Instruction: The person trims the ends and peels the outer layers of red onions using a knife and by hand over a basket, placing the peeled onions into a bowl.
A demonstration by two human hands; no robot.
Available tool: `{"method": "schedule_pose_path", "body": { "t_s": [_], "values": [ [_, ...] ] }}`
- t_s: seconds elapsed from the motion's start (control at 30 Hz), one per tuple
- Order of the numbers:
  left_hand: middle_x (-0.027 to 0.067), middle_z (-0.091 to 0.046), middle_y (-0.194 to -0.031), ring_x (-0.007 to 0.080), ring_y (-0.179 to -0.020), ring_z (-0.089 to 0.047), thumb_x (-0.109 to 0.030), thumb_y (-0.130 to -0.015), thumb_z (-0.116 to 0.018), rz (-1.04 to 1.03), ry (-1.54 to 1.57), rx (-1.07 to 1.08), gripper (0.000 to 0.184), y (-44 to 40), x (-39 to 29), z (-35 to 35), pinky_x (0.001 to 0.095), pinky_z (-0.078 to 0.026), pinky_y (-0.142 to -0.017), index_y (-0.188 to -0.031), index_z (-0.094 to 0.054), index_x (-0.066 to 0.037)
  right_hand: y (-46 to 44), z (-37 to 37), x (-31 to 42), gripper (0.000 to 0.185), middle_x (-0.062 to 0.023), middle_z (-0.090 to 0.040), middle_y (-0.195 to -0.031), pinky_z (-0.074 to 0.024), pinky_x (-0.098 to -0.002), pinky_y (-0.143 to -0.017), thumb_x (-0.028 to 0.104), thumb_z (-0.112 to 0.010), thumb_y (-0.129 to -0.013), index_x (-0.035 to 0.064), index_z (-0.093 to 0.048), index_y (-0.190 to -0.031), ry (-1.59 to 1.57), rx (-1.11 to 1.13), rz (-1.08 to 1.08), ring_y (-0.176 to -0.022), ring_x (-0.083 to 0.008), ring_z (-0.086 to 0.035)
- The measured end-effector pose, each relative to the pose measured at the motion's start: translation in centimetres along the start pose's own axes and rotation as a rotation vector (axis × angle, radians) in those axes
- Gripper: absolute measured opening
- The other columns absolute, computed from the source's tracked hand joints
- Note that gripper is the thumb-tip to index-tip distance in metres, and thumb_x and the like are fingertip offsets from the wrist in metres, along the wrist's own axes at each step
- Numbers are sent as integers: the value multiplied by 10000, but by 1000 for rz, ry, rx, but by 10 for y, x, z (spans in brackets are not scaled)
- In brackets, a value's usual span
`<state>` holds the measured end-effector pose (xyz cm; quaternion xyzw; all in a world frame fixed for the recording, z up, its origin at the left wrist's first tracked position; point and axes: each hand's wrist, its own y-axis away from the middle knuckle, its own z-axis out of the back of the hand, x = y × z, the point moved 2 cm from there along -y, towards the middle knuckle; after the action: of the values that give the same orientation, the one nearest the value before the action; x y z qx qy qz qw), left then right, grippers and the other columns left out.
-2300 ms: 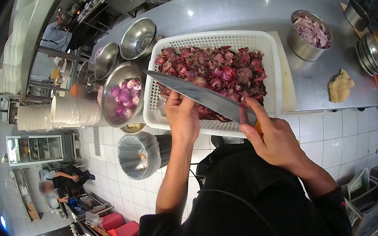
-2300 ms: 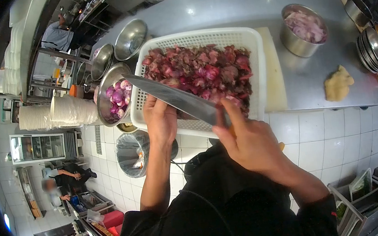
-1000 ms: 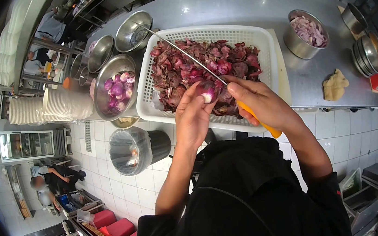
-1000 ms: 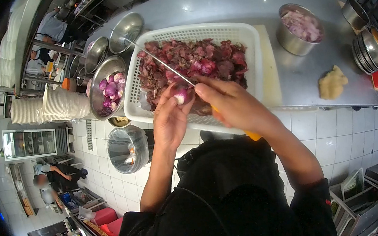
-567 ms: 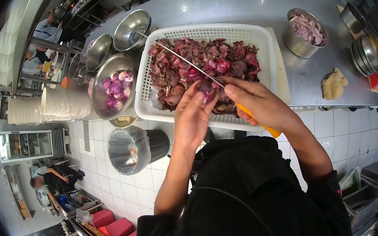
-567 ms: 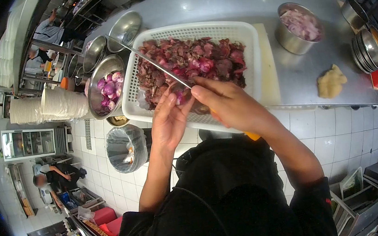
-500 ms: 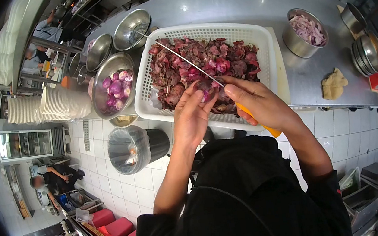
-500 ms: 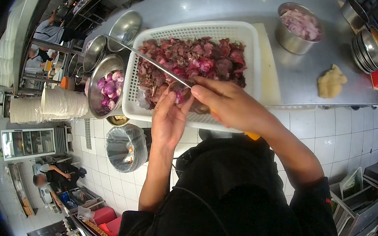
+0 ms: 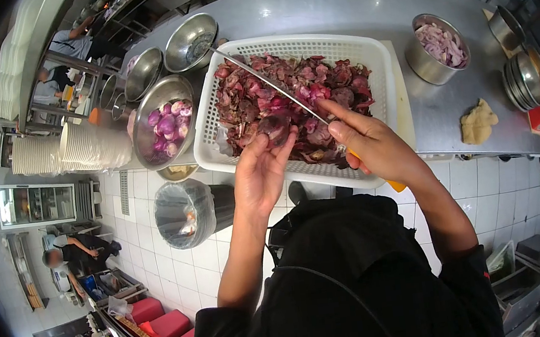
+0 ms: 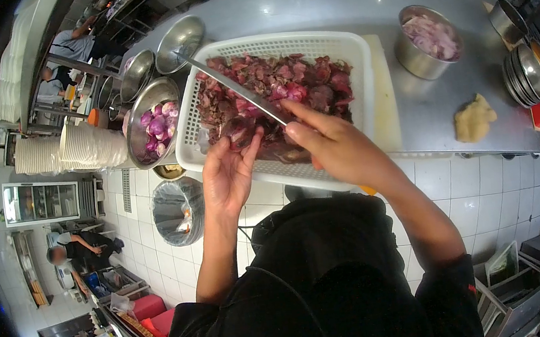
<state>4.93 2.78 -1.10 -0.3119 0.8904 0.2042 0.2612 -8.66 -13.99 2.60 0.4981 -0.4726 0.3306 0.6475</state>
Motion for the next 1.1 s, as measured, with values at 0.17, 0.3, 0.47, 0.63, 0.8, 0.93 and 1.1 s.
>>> {"method": "schedule_pose_path", "body": {
  "t_s": [0.17, 0.3, 0.47, 0.63, 0.8, 0.93, 1.1],
  "values": [
    [156, -616, -1268, 310, -1214, -581, -114, -949, -639, -30, -46, 18, 380, 0, -1, 2, 445, -443, -1115, -1283, -535, 36, 7, -11, -5, 621, -166, -697, -980, -506, -335, -756, 424, -539, -997, 44, -419, -1473, 137, -39, 38, -811, -231, -665],
    [126, -638, -1236, 262, -1176, -603, -110, -964, -623, -52, -76, 31, 355, 1, 0, -1, 434, -468, -1075, -1288, -549, 17, 21, -22, 0, 632, -216, -696, -943, -500, -364, -823, 405, -559, -987, -26, -432, -1432, 179, -76, 143, -915, -306, -699],
    [101, -634, -1228, 232, -1161, -599, -120, -972, -603, -77, -123, 32, 315, 0, 4, 0, 409, -468, -1056, -1255, -547, 5, 24, -23, 7, 622, -218, -686, -869, -505, -361, -779, 377, -568, -986, -55, -431, -1412, 211, -65, 96, -851, -307, -705],
    [99, -651, -1198, 212, -1123, -616, -63, -959, -612, -112, -142, 59, 294, 0, 6, 1, 413, -470, -1036, -1246, -577, -9, 27, -26, 1, 602, -220, -691, -826, -518, -392, -760, 352, -573, -983, -49, -431, -1410, 240, -101, 189, -834, -353, -714],
    [69, -637, -1152, 190, -1076, -622, -38, -954, -606, -179, -194, 23, 294, -2, 10, 5, 396, -490, -1004, -1241, -543, -24, 31, -32, -6, 588, -132, -587, -715, -461, -333, -639, 300, -590, -993, 36, -392, -1480, 236, -139, 223, -643, -192, -586],
    [57, -635, -1124, 174, -1052, -623, -18, -949, -597, -219, -197, 19, 285, -1, 9, 10, 380, -498, -986, -1230, -547, -28, 35, -37, -4, 593, -164, -590, -680, -464, -351, -602, 271, -595, -988, 10, -379, -1474, 307, -173, 294, -588, -256, -605],
    [59, -644, -1136, 169, -1048, -621, 0, -948, -588, -210, -217, 79, 287, 2, 8, 11, 357, -493, -965, -1232, -554, -30, 35, -42, 4, 572, -210, -639, -663, -514, -439, -588, 309, -595, -971, -83, -451, -1363, 370, -207, 353, -642, -401, -673]
  ]
}}
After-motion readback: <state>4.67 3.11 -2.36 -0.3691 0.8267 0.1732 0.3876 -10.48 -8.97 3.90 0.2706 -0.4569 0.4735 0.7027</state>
